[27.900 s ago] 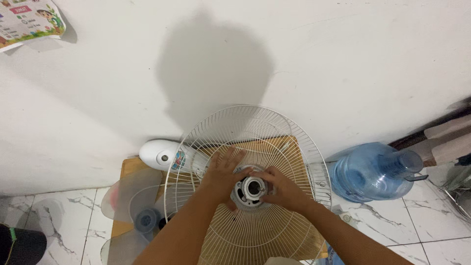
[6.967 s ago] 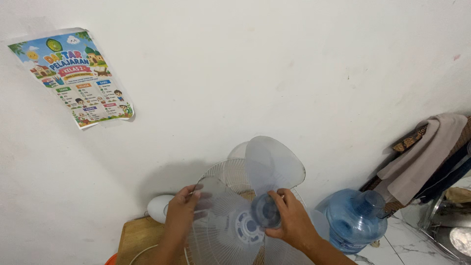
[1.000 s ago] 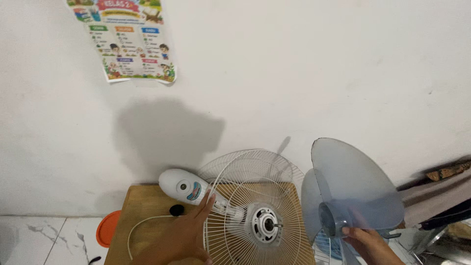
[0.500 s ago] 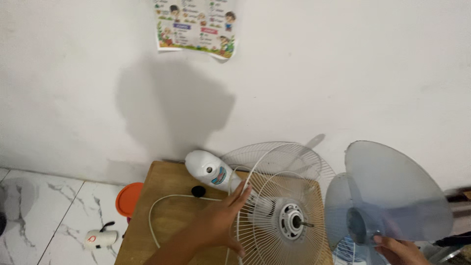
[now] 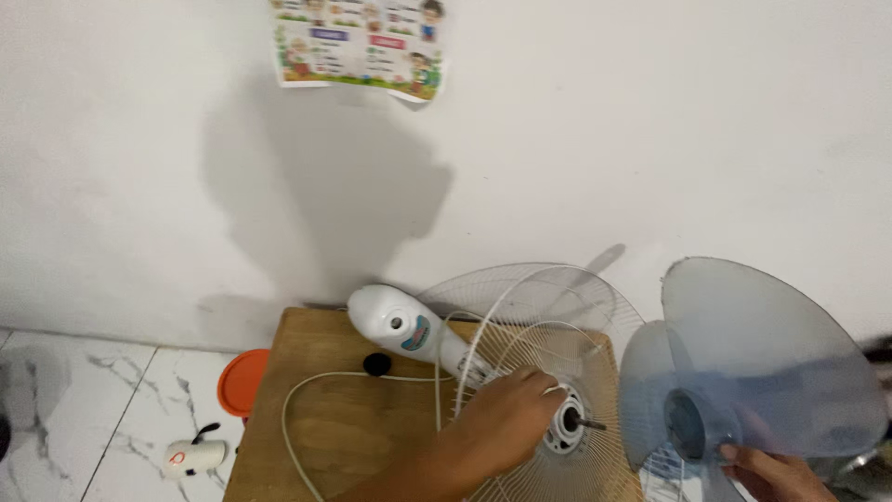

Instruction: The person assembles a standing fan by hand. They first secure the central hub, then attach the fan blades to the motor shaft, and finally fasten the blades with a cap.

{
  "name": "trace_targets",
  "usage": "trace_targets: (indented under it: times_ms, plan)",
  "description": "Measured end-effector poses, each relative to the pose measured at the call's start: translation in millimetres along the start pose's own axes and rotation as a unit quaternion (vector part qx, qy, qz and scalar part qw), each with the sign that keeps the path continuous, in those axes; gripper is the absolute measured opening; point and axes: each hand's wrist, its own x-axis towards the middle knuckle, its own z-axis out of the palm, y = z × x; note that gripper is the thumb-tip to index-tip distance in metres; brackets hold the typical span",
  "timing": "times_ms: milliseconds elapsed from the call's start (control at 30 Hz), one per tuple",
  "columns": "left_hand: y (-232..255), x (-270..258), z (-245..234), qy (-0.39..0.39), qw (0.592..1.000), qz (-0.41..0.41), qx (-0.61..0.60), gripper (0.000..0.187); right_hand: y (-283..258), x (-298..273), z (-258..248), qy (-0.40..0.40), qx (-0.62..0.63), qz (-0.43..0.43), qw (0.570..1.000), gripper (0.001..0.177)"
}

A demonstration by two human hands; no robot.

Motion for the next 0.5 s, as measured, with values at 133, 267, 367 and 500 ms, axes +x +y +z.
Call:
trace_targets:
  times_ms: [133,267,367,500]
  plan:
    - [-8,60,42,-0.127,0.991,-0.028,0.006,0.034,-5,-28,1,-0.074,0.052,-0.004,0.996,0.100]
    - [-35,103,79,-0.155,0.986,-0.019,-0.051,0.036,-23,-65,13,-0.123,0.071,-0.053,0.988,0.104]
    - [-48,114,97,-0.210,0.978,-0.011,-0.012,0.021,-39,-91,26,-0.141,0.063,-0.057,0.986,0.108]
    - [-54,120,102,-0.267,0.963,-0.024,0.013,0.018,-54,-117,35,-0.150,0.044,-0.060,0.986,0.114]
